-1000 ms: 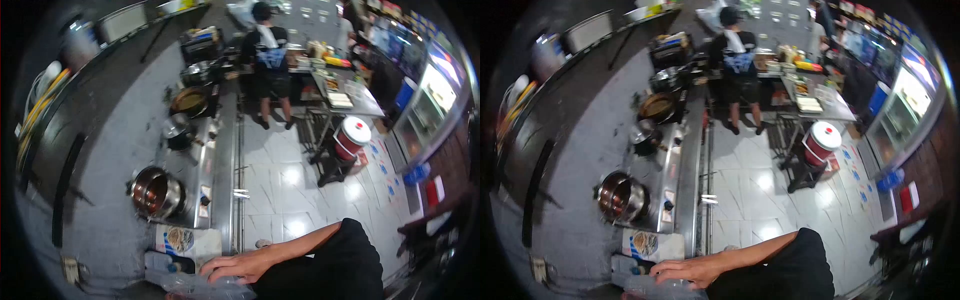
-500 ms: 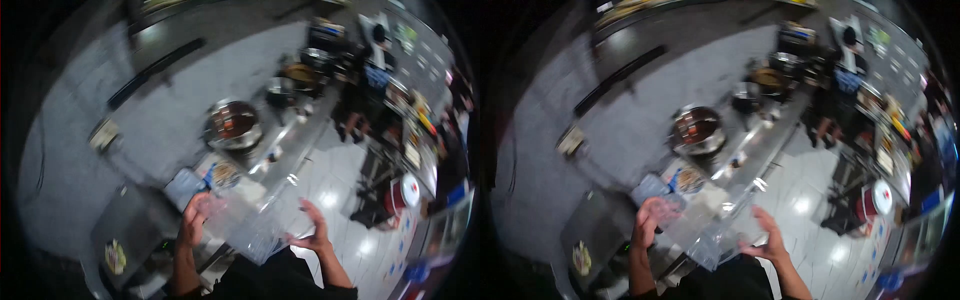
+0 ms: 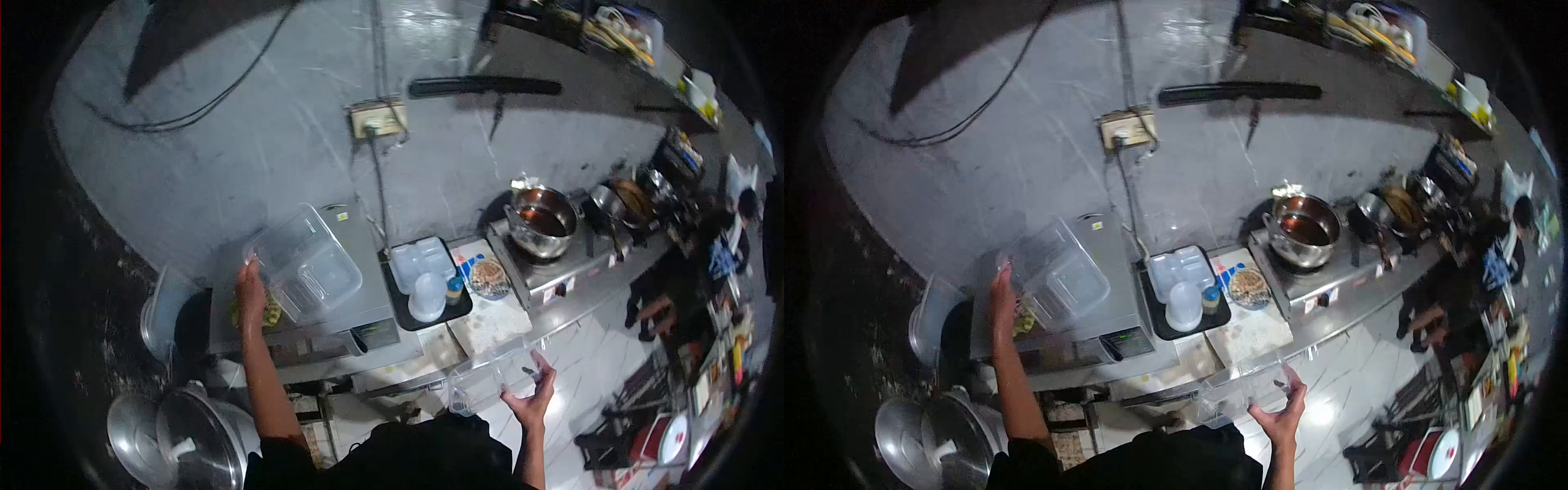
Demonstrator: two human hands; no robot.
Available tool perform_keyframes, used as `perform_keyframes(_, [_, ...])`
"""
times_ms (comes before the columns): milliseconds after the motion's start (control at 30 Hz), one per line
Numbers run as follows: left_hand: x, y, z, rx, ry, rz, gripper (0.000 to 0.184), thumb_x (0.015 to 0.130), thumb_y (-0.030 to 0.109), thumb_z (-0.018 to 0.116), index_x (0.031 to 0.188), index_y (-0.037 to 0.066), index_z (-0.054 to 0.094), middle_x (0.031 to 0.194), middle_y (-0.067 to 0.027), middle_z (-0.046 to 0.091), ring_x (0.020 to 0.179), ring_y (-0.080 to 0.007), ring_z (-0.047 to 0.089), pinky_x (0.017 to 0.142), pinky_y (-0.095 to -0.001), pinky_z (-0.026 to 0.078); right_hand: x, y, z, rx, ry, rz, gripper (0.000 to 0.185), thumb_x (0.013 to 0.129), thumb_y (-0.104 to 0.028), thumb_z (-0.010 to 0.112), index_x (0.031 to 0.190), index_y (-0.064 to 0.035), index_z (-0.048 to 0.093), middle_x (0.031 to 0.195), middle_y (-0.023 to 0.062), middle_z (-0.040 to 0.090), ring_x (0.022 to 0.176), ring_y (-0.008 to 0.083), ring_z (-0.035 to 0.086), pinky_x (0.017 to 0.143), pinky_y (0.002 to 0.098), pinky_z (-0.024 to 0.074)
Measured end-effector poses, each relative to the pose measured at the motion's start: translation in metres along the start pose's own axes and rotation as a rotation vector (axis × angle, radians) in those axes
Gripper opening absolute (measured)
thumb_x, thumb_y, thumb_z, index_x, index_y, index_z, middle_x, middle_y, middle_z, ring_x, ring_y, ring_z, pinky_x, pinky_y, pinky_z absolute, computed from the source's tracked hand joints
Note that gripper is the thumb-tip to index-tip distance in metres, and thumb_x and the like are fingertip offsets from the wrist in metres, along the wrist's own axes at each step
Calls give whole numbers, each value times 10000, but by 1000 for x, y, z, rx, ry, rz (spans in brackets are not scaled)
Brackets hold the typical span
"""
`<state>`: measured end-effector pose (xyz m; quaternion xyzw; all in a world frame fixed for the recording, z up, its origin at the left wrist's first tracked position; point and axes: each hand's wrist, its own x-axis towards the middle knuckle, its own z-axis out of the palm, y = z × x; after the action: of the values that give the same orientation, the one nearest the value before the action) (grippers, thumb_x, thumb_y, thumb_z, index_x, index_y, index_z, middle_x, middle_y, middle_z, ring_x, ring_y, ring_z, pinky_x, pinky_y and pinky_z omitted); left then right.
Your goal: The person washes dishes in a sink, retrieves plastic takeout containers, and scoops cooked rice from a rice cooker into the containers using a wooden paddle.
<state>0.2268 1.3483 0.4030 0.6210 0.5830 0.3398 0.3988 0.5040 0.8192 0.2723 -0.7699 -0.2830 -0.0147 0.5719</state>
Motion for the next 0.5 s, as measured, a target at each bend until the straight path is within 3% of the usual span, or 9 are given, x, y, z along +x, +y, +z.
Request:
perform_keyframes(100, [42, -51, -8, 232, 380, 280, 519, 1048, 452, 465, 1466, 157, 556, 1282, -186, 604, 1117, -331, 640, 867, -423, 543, 10, -4, 5, -8, -45, -30, 881, 599, -187, 896, 1330, 27, 452, 1352, 195, 574, 1215, 279, 593, 987, 423, 531])
perform_keyframes(200, [34, -31, -39, -244, 187, 37, 470, 1037, 422, 485, 1405, 142, 565, 1184, -137, 609, 828, -298, 668, 699, -425, 545, 19, -7, 4, 38, -38, -48, 877, 576, -170, 884, 1322, 24, 466, 1297, 188, 585, 1147, 283, 600, 966, 410, 513])
perform_keyframes(300, [50, -40, -61, -739, 297, 6, 440, 1034, 353, 486, 1389, 95, 510, 1156, -100, 598, 636, -259, 657, 535, -390, 510, 28, 5, -3, 48, -27, -55, 873, 562, -138, 869, 1327, 14, 476, 1297, 176, 576, 1145, 273, 585, 961, 404, 504])
perform_keyframes(400, [52, -68, -89, -651, 375, -57, 524, 1018, 264, 497, 1469, 30, 369, 1267, -146, 563, 824, -299, 695, 532, -378, 577, 31, 29, -14, 80, -30, -68, 841, 588, -96, 841, 1337, 4, 473, 1344, 173, 552, 1218, 290, 565, 992, 413, 494])
perform_keyframes(500, [78, -121, -91, -689, 505, -220, 576, 989, 211, 532, 1468, -25, 314, 1359, -187, 509, 1049, -339, 661, 637, -414, 664, 28, 44, -22, 166, 1, -128, 857, 596, -86, 836, 1355, 4, 449, 1385, 185, 530, 1278, 319, 544, 1021, 439, 483])
